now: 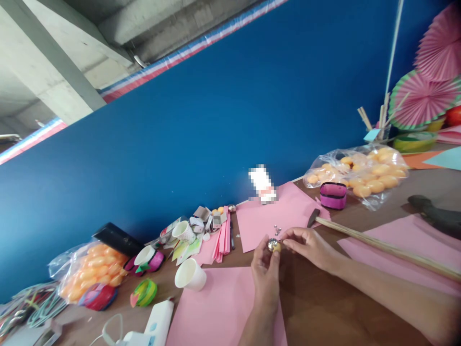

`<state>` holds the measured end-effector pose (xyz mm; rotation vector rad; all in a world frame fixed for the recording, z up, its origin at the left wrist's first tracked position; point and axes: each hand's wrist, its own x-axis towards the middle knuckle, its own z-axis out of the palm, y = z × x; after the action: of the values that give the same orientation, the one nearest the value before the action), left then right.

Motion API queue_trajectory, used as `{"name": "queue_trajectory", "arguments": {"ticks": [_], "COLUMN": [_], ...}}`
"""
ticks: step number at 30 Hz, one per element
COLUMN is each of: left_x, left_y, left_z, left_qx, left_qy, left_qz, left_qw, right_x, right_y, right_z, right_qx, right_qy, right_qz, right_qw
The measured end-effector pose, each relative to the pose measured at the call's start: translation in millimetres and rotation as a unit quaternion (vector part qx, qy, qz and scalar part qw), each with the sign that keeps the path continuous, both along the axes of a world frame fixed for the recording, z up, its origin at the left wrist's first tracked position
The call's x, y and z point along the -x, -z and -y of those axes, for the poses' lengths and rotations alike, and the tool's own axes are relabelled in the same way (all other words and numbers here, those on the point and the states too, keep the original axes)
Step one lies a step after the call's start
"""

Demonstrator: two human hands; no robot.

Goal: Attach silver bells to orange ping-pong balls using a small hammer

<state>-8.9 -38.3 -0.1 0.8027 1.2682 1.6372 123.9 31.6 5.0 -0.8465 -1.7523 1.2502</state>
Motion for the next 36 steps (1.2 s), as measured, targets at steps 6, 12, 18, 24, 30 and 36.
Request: {"name": "queue_trajectory", "arguments": {"ticks": [6, 12, 18, 24, 30, 36], "left_x": [-0.1, 0.1, 1.2, 3.1, 3.7, 2.9], "left_y": [4.2, 4.3, 6.4, 8.4, 6.6, 6.5], "left_z": [-2.0, -2.8, -3.3, -2.6, -1.5, -1.7], "left_qx": [-0.038, -0.017, -0.014, -0.017, -0.012, -0.011], "left_qy": [0.036, 0.030, 0.029, 0.027, 0.036, 0.044], "left_qz": [0.069, 0.056, 0.047, 0.023, 0.025, 0.022], "left_qw": [0.996, 0.998, 0.998, 0.999, 0.999, 0.999], "right_x": [0.8, 0.6, -0.6, -0.4, -0.3, -0.8], "right_y": [-2.7, -5.0, -8.1, -5.8, -2.5, -5.0], "right_z": [3.1, 4.1, 4.0, 3.1, 2.5, 3.1], "right_qx": [0.010, 0.007, -0.014, -0.020, -0.025, -0.025], "right_qy": [0.004, 0.004, -0.002, -0.003, -0.001, -0.002], "right_qz": [0.000, -0.001, 0.004, 0.007, 0.009, 0.008], "right_qw": [1.000, 1.000, 1.000, 1.000, 1.000, 1.000]}}
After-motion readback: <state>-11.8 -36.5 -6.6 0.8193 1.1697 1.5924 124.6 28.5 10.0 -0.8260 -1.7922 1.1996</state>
